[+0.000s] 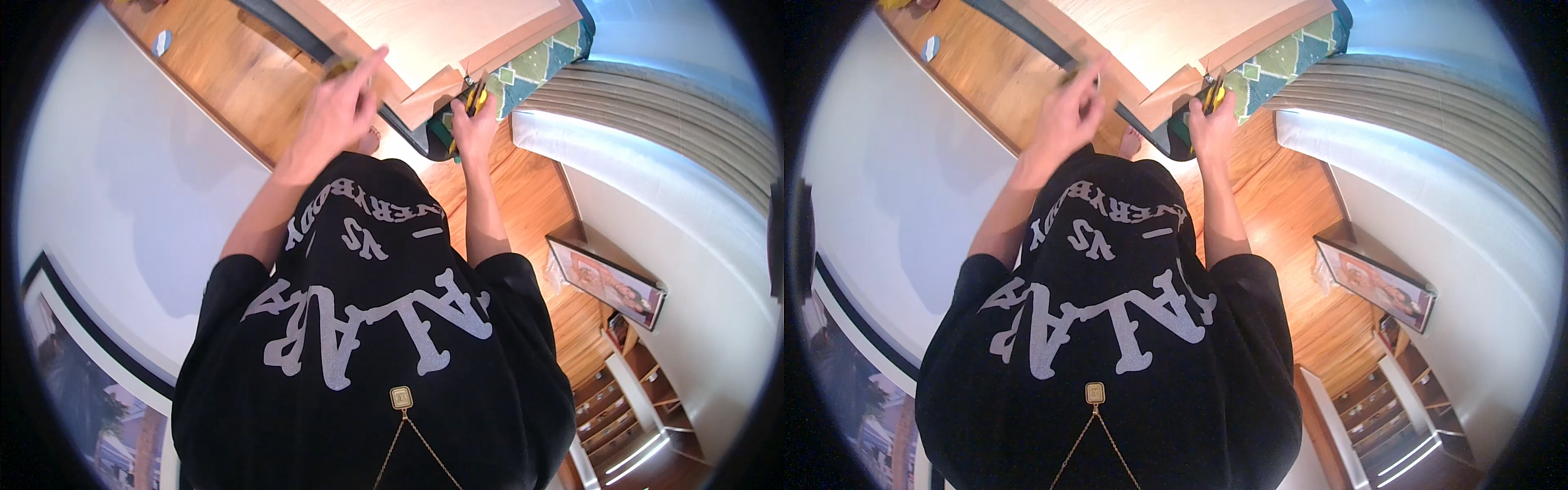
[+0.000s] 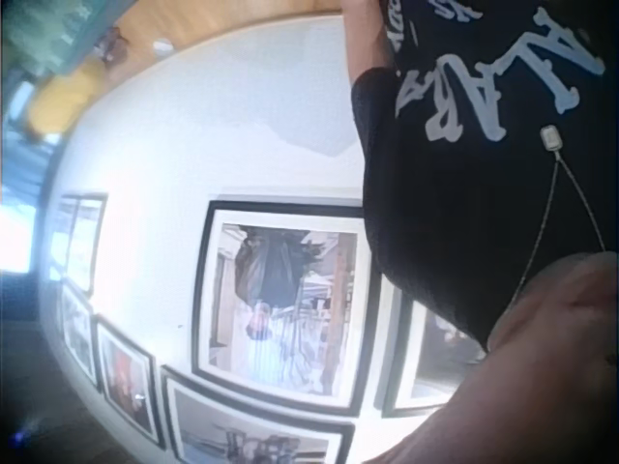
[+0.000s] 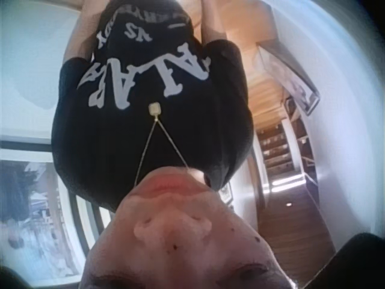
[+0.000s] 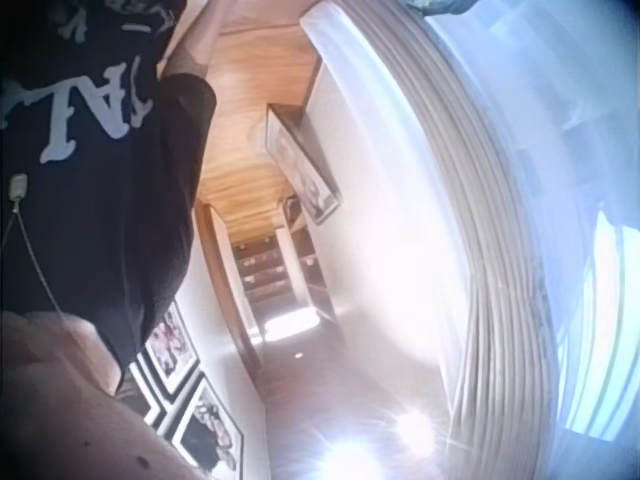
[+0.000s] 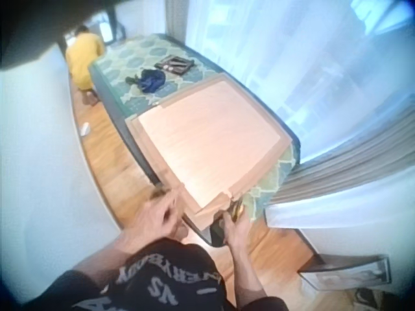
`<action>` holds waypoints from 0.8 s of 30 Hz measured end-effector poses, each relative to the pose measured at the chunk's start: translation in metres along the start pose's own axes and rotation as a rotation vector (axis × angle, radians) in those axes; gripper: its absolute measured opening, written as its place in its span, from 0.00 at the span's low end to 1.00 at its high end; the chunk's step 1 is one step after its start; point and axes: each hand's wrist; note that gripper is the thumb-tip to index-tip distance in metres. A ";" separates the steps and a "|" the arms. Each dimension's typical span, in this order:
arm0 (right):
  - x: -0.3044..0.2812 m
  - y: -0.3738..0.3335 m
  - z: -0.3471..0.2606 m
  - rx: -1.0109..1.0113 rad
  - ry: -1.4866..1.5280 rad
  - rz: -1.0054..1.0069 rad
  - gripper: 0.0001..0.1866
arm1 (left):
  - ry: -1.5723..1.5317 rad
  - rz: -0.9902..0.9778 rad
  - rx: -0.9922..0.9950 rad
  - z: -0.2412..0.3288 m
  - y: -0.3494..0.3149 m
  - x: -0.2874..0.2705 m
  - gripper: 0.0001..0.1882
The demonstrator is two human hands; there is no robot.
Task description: The person applies brown tape to the edges of a rectangular wooden board, using a utility knife to cut the tape and smoothing it down with their fingers. They repeatedly measure, cut, and press the tape along the board's perimeter.
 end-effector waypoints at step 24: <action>0.029 0.012 -0.037 0.163 -0.067 0.198 0.28 | 0.185 -0.312 0.363 -0.041 0.015 0.053 0.08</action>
Point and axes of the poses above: each hand's wrist, its own y-axis towards the middle knuckle, its own x-axis out of the palm, z = x × y, and after that the axes turned 7 degrees about -x, right-handed
